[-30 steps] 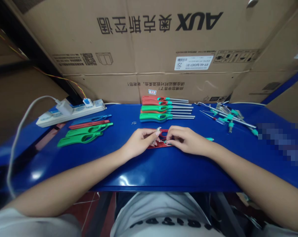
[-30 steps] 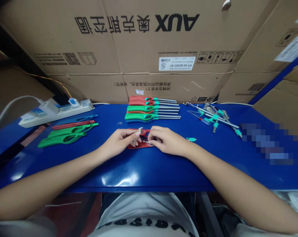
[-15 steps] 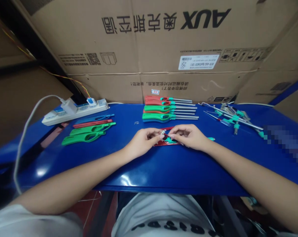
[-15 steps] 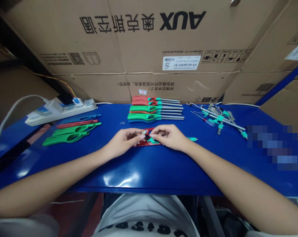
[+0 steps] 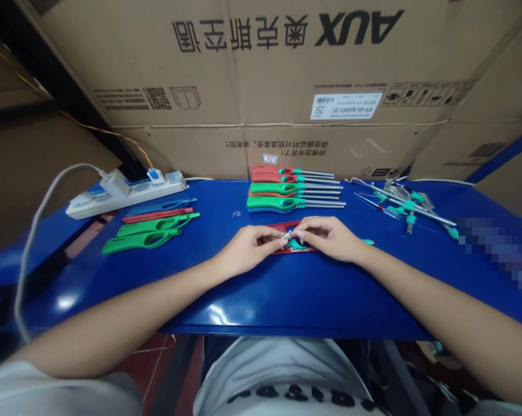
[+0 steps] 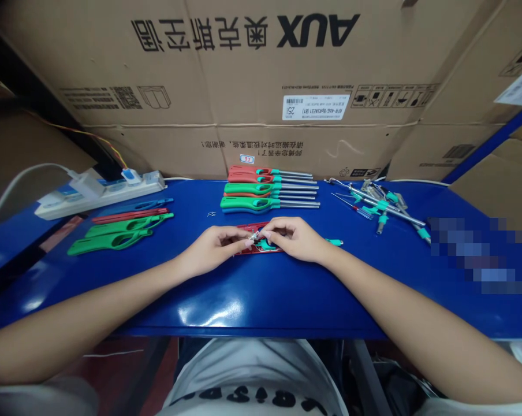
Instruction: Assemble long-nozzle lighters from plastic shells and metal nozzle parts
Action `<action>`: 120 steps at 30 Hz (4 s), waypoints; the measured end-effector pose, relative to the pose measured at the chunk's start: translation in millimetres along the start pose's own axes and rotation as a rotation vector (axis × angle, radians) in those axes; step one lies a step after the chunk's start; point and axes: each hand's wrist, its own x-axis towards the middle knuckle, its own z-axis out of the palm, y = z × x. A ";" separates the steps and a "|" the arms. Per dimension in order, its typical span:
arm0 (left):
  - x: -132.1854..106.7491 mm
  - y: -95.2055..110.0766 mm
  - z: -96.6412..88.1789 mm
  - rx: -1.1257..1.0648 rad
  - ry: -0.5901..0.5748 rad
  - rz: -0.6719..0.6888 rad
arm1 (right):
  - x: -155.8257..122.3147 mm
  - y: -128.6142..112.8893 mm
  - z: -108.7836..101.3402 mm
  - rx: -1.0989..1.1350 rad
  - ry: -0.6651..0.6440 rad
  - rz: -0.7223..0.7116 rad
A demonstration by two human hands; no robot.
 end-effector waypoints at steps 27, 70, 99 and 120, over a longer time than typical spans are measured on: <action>0.3 -1.6 0.7 0.066 -0.016 0.049 | -0.6 3.5 -0.7 -0.001 -0.051 0.039; -1.5 2.7 1.2 0.061 -0.029 0.049 | -1.2 3.0 -0.1 -0.045 -0.076 0.054; -3.8 -0.6 9.9 0.157 0.035 0.103 | -0.5 -1.5 6.4 -0.004 -0.057 0.121; -6.5 0.7 9.5 0.180 0.079 0.121 | 3.2 -3.5 -0.2 0.235 0.014 0.276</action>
